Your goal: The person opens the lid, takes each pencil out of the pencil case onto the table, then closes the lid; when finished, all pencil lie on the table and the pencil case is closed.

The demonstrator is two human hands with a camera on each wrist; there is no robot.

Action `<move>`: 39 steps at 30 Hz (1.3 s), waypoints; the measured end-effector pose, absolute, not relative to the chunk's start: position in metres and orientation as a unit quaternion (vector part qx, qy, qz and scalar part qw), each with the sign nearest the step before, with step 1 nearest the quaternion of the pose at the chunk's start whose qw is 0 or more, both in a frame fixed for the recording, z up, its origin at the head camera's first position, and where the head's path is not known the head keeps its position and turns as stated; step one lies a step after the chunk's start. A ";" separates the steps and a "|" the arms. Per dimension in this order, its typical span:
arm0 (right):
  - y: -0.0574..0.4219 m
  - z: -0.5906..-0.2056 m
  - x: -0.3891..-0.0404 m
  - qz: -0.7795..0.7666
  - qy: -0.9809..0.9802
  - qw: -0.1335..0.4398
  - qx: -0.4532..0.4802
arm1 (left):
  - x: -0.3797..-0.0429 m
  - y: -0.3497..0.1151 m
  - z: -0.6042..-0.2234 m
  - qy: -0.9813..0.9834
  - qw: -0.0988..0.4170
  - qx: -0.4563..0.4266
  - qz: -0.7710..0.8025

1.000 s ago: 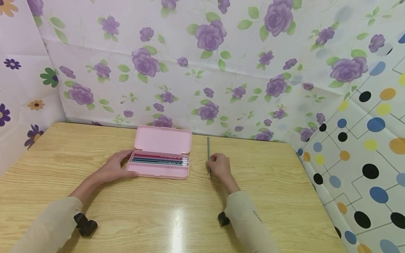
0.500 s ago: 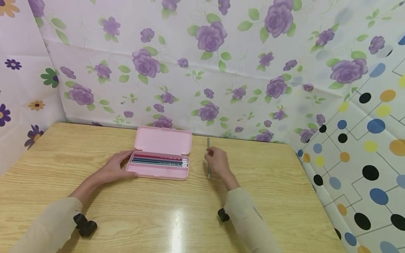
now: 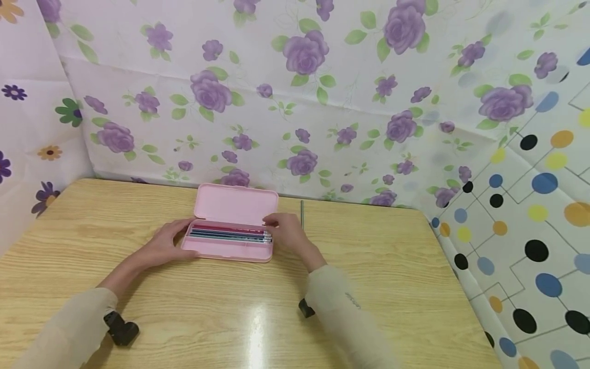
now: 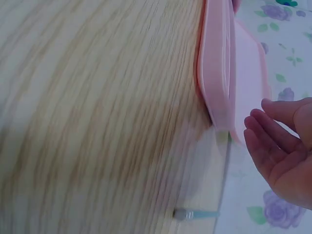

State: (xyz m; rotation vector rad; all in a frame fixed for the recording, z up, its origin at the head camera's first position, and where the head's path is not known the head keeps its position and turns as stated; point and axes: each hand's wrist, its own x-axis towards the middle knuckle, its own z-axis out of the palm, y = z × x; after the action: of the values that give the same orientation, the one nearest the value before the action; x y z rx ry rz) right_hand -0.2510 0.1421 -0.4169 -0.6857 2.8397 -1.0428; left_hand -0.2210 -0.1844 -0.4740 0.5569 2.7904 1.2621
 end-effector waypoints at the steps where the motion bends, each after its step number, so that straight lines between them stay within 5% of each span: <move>1: 0.137 -0.418 -0.252 -0.330 0.916 0.024 -0.228 | -0.221 -0.185 -0.474 0.896 0.011 0.181 0.406; 39: 0.077 -0.429 -0.262 -0.236 0.932 0.078 -0.266 | -0.221 -0.185 -0.475 0.898 0.022 0.170 0.405</move>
State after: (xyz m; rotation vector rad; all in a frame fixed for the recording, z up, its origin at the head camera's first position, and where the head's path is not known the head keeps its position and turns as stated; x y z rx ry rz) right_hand -0.2619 0.0766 -0.4287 -0.7953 2.7899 -0.7061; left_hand -0.2208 -0.1849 -0.4747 0.5262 2.7831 1.2556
